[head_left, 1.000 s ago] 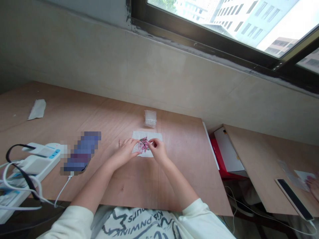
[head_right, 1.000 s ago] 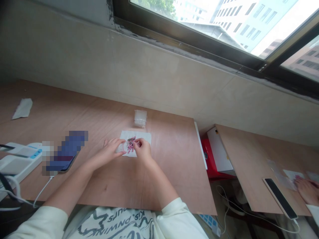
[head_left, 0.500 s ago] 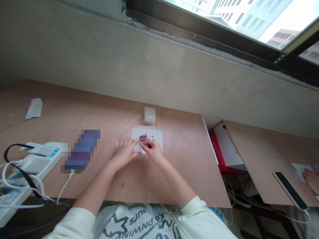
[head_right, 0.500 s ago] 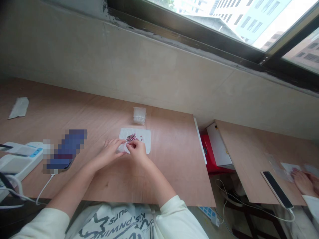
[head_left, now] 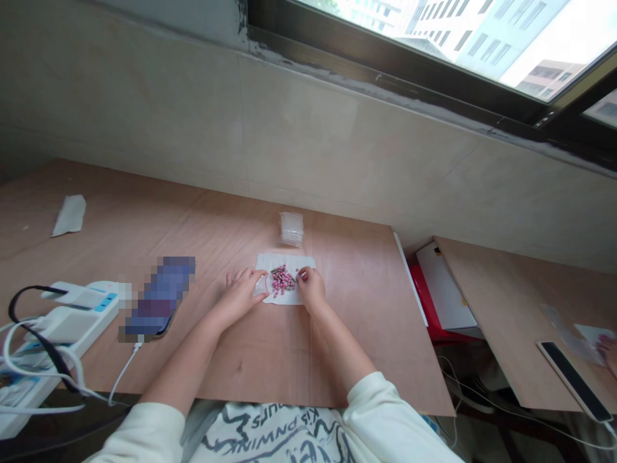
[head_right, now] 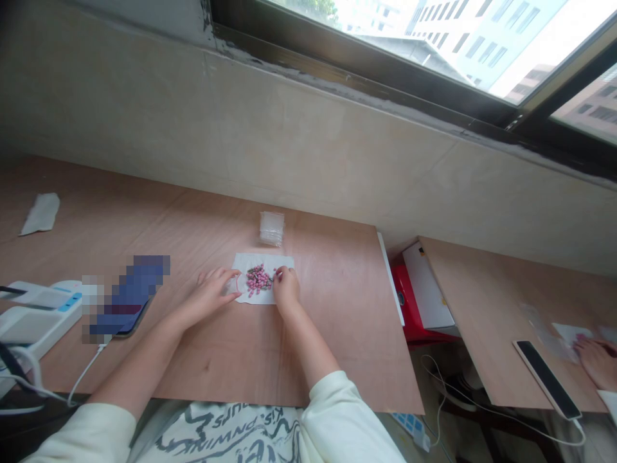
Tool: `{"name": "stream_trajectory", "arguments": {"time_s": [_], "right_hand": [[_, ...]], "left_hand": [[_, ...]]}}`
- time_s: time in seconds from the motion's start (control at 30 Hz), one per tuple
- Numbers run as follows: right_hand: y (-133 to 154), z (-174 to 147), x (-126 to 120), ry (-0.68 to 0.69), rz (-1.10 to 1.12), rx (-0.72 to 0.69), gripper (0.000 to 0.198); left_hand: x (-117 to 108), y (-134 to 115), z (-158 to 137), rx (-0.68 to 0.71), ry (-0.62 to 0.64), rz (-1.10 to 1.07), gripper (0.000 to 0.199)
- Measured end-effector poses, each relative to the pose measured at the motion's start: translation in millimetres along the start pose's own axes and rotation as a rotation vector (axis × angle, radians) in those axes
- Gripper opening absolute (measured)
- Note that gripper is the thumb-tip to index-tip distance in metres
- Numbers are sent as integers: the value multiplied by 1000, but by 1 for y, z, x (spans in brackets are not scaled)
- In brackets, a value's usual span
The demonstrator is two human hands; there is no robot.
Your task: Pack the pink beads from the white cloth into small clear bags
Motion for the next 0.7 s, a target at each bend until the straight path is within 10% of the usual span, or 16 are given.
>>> {"name": "stream_trajectory", "arguments": {"time_s": [0.4,0.7], "right_hand": [[54,-24,9,194,408,-114,11],[13,14,4,29,-182,84,12]], "left_hand": [[-1,-5,-1,-35,-8,-31,35],[-2,2,2,-13,-11,-38,34]]}}
Point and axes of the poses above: each hand's wrist, its own z-axis towards the middle knuckle, its own x-axis out of the palm, y = z × x, the point moved 7 cm from there along z, towards the middle knuckle, and after that the axes turned 5 degrees about -z, right-handed, at the moved point
